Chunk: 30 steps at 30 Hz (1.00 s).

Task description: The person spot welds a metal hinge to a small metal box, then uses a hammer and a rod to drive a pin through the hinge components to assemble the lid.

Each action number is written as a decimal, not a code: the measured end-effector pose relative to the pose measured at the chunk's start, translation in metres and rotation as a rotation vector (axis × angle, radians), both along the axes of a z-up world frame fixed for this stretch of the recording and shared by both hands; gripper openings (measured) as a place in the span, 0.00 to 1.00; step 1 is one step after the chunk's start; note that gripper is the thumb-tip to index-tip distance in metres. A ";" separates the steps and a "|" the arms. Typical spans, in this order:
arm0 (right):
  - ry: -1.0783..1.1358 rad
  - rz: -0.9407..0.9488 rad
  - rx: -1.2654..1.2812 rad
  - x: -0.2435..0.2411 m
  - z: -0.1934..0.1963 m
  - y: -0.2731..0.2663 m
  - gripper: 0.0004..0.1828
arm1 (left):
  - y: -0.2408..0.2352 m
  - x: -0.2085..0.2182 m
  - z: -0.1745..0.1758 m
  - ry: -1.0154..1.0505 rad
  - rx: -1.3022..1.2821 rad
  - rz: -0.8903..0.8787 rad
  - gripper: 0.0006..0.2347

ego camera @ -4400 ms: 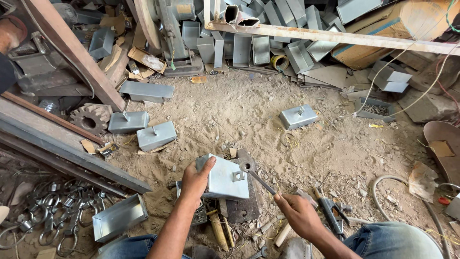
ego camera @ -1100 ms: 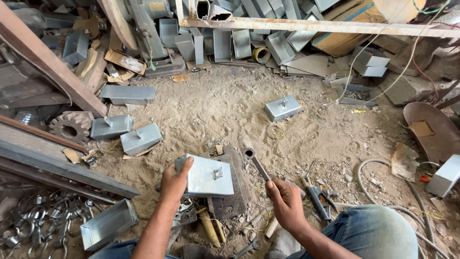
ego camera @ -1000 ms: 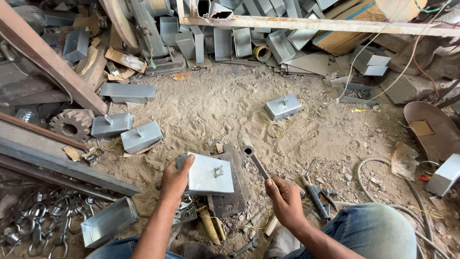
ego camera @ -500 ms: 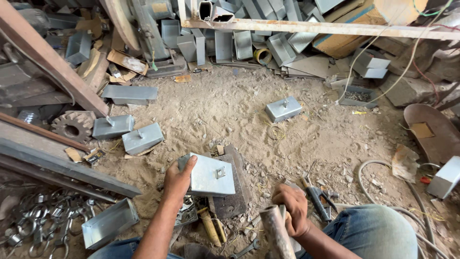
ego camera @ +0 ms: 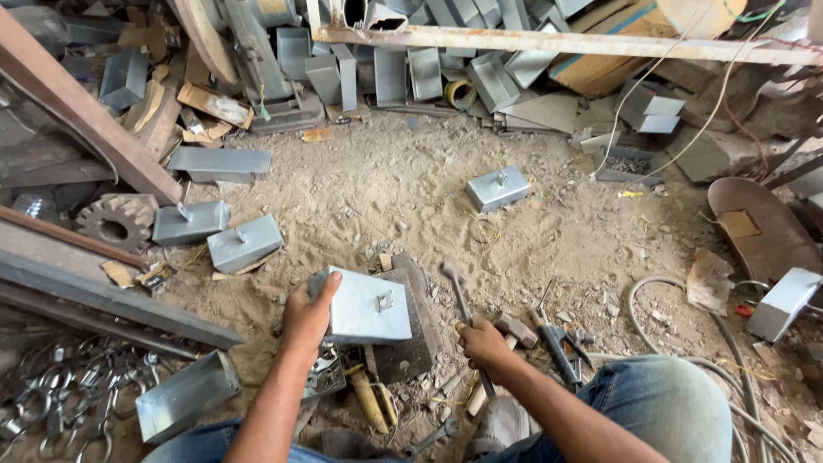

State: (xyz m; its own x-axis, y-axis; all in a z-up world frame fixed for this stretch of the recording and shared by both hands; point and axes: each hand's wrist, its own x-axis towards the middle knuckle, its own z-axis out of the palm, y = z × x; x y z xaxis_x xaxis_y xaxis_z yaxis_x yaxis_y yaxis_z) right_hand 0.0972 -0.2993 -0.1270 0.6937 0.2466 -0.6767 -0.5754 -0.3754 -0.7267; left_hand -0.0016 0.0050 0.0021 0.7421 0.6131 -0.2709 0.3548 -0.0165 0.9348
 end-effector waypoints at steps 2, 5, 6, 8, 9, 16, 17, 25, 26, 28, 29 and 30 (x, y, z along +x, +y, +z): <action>0.114 0.033 -0.033 0.004 -0.038 -0.005 0.13 | 0.003 -0.003 0.001 0.025 -0.004 -0.008 0.24; 0.131 0.111 -0.073 0.016 -0.073 -0.009 0.09 | 0.004 0.000 0.004 0.039 -0.003 -0.002 0.25; 0.118 0.142 -0.091 0.017 -0.074 -0.014 0.08 | 0.002 0.001 0.003 0.011 0.006 -0.007 0.25; -0.118 0.351 -0.227 0.023 -0.059 -0.013 0.15 | 0.001 0.001 0.002 -0.046 0.024 -0.006 0.25; -0.275 0.338 -0.416 0.026 -0.044 -0.010 0.22 | 0.002 0.002 0.001 -0.078 0.064 -0.014 0.24; -1.191 0.429 -0.517 -0.019 0.085 0.020 0.55 | 0.007 0.000 -0.001 -0.067 0.026 -0.007 0.24; -1.179 0.454 -0.476 -0.026 0.095 0.024 0.54 | 0.006 -0.002 -0.002 -0.056 0.022 -0.004 0.24; -0.762 0.441 -0.053 -0.028 0.129 0.058 0.24 | -0.001 0.000 0.007 -0.128 0.010 -0.030 0.24; -0.702 0.412 -0.005 -0.027 0.128 0.062 0.23 | -0.004 0.001 0.007 -0.138 0.000 -0.039 0.24; -0.579 0.351 0.088 -0.026 0.125 0.072 0.21 | -0.009 0.002 0.008 -0.109 -0.088 -0.039 0.25; -0.541 0.335 0.078 -0.027 0.124 0.075 0.20 | -0.013 0.001 0.008 -0.092 -0.133 -0.038 0.26; -0.510 0.320 0.079 -0.026 0.123 0.084 0.20 | -0.013 0.002 0.011 -0.086 -0.128 -0.037 0.26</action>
State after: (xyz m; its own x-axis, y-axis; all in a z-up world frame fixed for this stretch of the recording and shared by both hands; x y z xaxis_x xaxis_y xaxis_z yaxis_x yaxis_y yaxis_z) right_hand 0.0714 -0.2155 -0.0039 0.8088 0.5324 -0.2498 -0.0147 -0.4063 -0.9136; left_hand 0.0000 -0.0078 0.0135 0.7876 0.5494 -0.2789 0.2743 0.0927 0.9572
